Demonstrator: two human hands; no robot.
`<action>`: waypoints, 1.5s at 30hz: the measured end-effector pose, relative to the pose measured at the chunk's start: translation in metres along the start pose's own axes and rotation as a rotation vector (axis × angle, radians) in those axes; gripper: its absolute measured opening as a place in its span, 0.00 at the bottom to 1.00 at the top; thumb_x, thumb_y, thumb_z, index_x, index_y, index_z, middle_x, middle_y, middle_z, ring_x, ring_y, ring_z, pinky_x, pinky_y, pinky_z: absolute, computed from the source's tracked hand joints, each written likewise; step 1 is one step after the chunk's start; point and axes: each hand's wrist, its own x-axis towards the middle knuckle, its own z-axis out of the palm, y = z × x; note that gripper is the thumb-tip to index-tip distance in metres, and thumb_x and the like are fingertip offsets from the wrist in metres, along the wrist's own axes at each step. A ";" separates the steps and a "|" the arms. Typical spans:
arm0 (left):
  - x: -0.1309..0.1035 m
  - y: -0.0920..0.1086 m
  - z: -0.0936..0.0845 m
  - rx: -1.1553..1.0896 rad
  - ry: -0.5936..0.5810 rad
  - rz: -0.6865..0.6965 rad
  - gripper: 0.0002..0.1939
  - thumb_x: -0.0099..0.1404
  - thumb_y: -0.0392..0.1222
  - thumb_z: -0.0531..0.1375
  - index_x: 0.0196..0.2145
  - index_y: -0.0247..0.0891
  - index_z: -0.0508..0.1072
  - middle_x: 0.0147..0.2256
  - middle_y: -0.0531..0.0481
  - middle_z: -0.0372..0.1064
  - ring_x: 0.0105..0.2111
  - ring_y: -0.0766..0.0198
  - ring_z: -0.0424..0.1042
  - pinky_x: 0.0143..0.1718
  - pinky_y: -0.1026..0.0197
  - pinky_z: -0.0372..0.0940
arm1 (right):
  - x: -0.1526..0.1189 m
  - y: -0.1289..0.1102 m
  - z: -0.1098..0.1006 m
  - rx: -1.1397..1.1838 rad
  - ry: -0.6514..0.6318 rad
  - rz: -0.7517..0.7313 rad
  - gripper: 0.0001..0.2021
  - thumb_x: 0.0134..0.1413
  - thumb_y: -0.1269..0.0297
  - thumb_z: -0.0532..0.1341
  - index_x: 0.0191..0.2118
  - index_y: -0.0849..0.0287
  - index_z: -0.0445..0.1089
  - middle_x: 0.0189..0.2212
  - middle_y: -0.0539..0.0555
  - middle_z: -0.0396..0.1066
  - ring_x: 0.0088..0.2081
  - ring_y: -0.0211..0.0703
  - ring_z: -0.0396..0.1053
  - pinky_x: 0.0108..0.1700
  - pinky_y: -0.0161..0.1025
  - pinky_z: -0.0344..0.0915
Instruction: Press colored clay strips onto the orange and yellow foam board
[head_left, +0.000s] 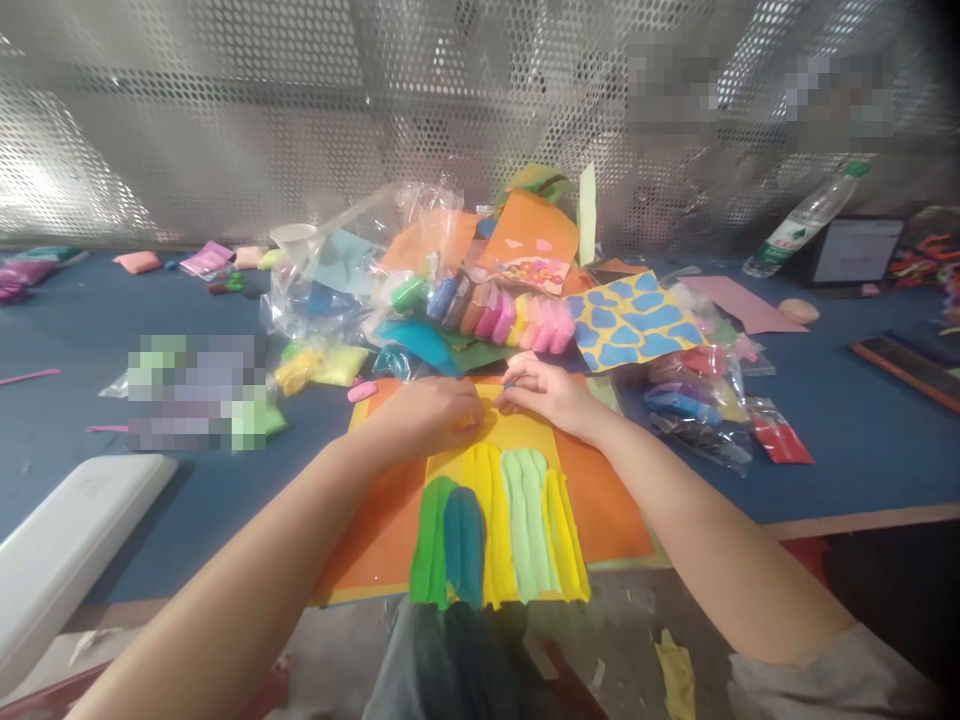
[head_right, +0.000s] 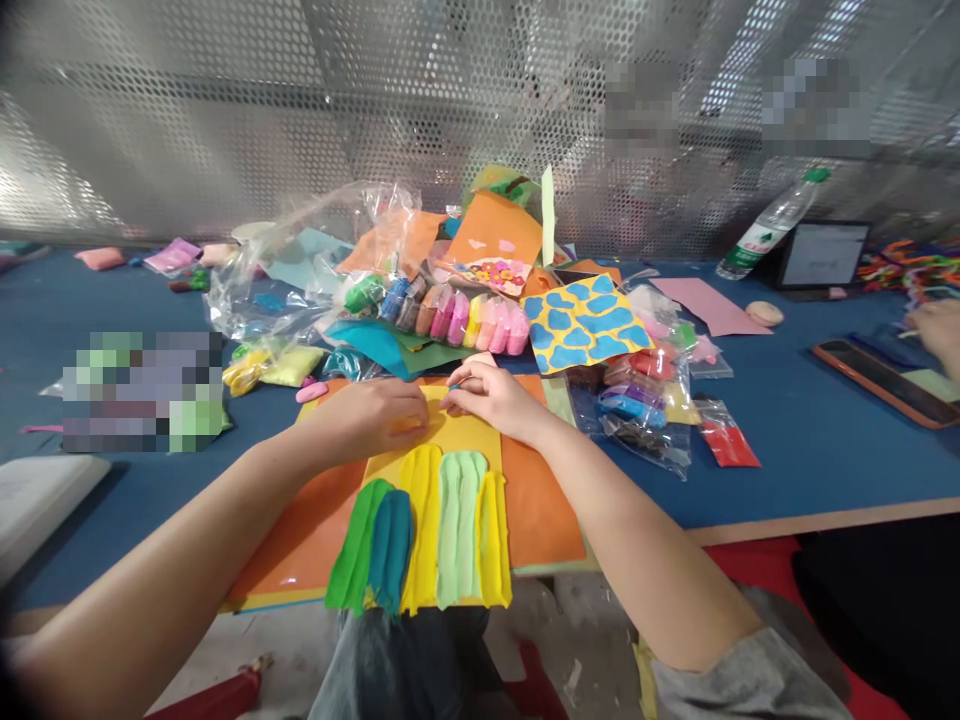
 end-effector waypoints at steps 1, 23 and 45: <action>0.000 0.001 0.000 -0.008 -0.032 -0.033 0.12 0.64 0.43 0.53 0.31 0.37 0.74 0.32 0.48 0.72 0.34 0.60 0.71 0.36 0.62 0.60 | 0.000 0.001 -0.001 0.000 -0.006 -0.006 0.09 0.51 0.61 0.63 0.36 0.57 0.64 0.32 0.52 0.72 0.37 0.44 0.75 0.40 0.42 0.70; 0.007 0.013 0.001 -1.135 0.167 -0.512 0.16 0.61 0.52 0.60 0.35 0.35 0.75 0.30 0.49 0.70 0.30 0.67 0.69 0.26 0.67 0.66 | -0.007 -0.003 0.010 -0.371 0.223 -0.314 0.06 0.51 0.60 0.65 0.35 0.54 0.72 0.37 0.52 0.71 0.37 0.42 0.70 0.39 0.39 0.69; -0.073 -0.030 -0.059 0.085 0.098 -0.877 0.17 0.60 0.59 0.57 0.36 0.44 0.70 0.33 0.47 0.74 0.32 0.53 0.71 0.30 0.57 0.59 | -0.002 0.005 0.003 -0.392 0.064 -0.268 0.08 0.55 0.63 0.58 0.41 0.54 0.71 0.38 0.53 0.70 0.37 0.41 0.69 0.36 0.37 0.67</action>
